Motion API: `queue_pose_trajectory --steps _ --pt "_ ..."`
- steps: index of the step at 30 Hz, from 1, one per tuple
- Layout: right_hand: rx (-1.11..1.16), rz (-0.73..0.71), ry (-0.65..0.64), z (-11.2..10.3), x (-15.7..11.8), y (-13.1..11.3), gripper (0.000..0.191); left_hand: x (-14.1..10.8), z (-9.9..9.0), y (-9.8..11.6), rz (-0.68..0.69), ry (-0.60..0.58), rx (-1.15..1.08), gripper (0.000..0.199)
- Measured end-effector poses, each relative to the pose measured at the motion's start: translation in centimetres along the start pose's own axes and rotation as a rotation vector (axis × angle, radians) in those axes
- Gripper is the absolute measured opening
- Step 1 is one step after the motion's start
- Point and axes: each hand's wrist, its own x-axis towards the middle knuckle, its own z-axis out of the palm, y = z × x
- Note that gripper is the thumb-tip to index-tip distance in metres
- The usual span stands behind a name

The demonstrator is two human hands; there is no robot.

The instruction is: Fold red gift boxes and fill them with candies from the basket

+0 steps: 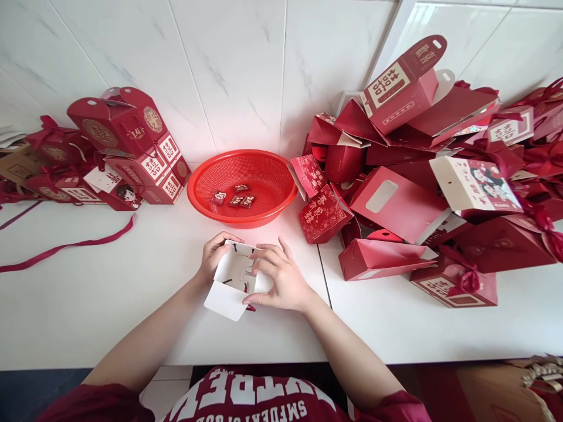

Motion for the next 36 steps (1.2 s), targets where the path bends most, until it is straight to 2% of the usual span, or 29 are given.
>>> queue_pose_trajectory --steps 2,6,8,10,13,16,19,22,27,31,32,36 --pt "-0.029 0.041 -0.017 -0.4 0.1 -0.1 0.048 0.1 -0.3 0.0 0.022 -0.008 0.024 0.021" --pt "-0.07 0.041 -0.014 -1.3 0.0 0.0 0.024 0.7 -1.4 0.5 0.071 -0.103 0.061 0.03" --pt "-0.098 0.021 0.018 -1.5 -0.1 0.0 0.012 1.0 -2.2 1.0 0.097 -0.192 0.052 0.048" --pt "-0.117 0.022 0.051 -1.4 -0.1 0.0 0.008 1.1 -3.0 1.6 0.115 -0.302 0.05 0.077" --pt "-0.107 0.041 0.077 -1.1 -0.1 0.1 0.013 0.9 -3.6 2.3 0.13 -0.45 0.185 0.115" --pt "-0.071 0.032 0.084 -0.8 0.0 0.6 0.017 0.5 -3.8 3.0 0.137 -0.483 0.401 0.133" --pt "-0.016 0.014 0.099 -0.4 0.1 1.0 0.014 0.2 -4.1 3.8 0.114 -0.456 0.566 0.133" --pt "0.025 0.013 0.126 0.0 0.1 1.3 0.012 0.1 -4.3 4.4 0.124 -0.466 0.631 0.126" --pt "0.097 -0.002 0.142 0.2 0.0 1.4 0.009 0.2 -4.0 4.3 0.104 -0.453 0.578 0.109" --pt "0.078 0.03 0.114 0.0 -0.1 1.3 0.008 0.3 -3.5 3.9 0.1 -0.43 0.511 0.103" --pt "0.046 0.059 0.099 0.1 -0.2 1.2 0.014 0.4 -3.4 3.7 0.11 -0.427 0.497 0.102" --pt "-0.005 0.22 -0.022 0.4 -0.3 1.1 0.062 0.4 -2.9 2.6 0.175 -0.403 0.458 0.1"
